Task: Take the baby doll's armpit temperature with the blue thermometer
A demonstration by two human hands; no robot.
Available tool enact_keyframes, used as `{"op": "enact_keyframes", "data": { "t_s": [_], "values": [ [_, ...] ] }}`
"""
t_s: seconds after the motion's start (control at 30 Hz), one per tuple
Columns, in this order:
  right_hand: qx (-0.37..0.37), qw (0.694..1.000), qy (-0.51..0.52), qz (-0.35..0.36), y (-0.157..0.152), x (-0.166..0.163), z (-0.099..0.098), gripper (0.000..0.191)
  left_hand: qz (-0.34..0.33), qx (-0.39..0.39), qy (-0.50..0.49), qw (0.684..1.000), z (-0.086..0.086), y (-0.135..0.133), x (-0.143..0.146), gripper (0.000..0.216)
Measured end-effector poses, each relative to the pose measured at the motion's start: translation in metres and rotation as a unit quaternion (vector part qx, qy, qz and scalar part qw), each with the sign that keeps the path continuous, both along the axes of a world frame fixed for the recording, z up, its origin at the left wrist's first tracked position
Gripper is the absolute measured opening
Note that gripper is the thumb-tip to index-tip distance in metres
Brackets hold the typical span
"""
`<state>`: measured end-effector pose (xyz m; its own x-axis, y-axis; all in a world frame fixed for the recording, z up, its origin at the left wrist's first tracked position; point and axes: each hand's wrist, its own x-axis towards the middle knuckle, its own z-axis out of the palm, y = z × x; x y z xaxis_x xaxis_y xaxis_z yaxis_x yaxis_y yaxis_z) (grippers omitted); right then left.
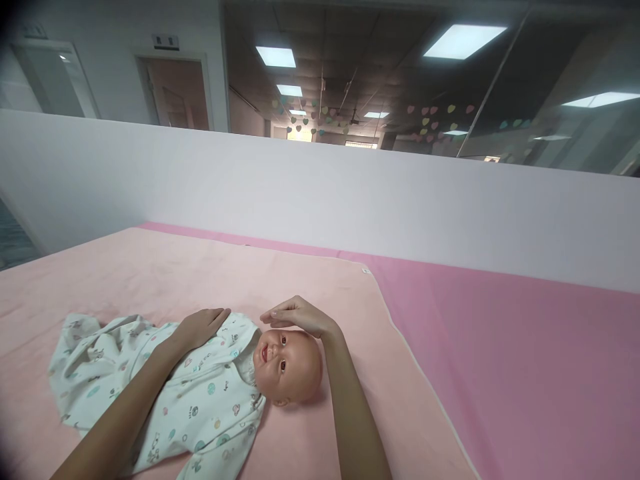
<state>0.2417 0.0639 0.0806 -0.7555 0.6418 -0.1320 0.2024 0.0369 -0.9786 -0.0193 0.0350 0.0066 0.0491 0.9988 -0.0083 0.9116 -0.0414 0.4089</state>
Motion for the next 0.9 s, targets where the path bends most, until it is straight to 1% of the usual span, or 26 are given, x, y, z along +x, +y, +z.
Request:
{"op": "enact_keyframes", "data": {
  "t_s": [0.1, 0.23, 0.33, 0.4, 0.47, 0.5, 0.6, 0.67, 0.9],
  "values": [
    [-0.015, 0.999, -0.010, 0.031, -0.001, 0.001, 0.001, 0.049, 0.000, 0.004, -0.001, 1.000, -0.001, 0.000, 0.000, 0.054],
    [-0.023, 0.999, -0.011, 0.034, -0.001, 0.001, -0.002, 0.049, -0.001, 0.000, -0.005, 1.000, -0.002, 0.001, -0.001, 0.054],
    [-0.034, 0.999, 0.031, 0.005, 0.003, -0.002, -0.007, 0.046, 0.000, -0.003, -0.005, 1.000, -0.002, 0.001, -0.001, 0.054],
    [-0.031, 0.996, 0.078, -0.030, 0.004, -0.006, -0.010, 0.044, 0.000, -0.003, -0.004, 1.000, -0.002, 0.001, 0.000, 0.054],
    [-0.025, 0.994, 0.099, -0.047, 0.004, -0.008, -0.011, 0.044, 0.001, -0.004, -0.002, 1.000, -0.001, 0.001, 0.000, 0.054],
    [-0.024, 0.995, 0.092, -0.040, 0.003, -0.008, -0.010, 0.044, 0.001, -0.003, -0.001, 1.000, -0.001, 0.001, 0.000, 0.054],
    [-0.025, 0.999, 0.029, 0.014, -0.001, -0.008, -0.006, 0.046, 0.000, -0.001, 0.000, 1.000, -0.001, 0.001, 0.000, 0.054],
    [-0.020, 0.999, 0.001, 0.037, -0.003, -0.007, -0.004, 0.047, 0.002, -0.003, 0.000, 1.000, -0.001, 0.001, 0.000, 0.054],
    [-0.015, 0.999, -0.004, 0.047, -0.002, -0.005, -0.007, 0.046, 0.001, 0.002, -0.008, 1.000, -0.001, 0.000, 0.001, 0.054]
  ]
}}
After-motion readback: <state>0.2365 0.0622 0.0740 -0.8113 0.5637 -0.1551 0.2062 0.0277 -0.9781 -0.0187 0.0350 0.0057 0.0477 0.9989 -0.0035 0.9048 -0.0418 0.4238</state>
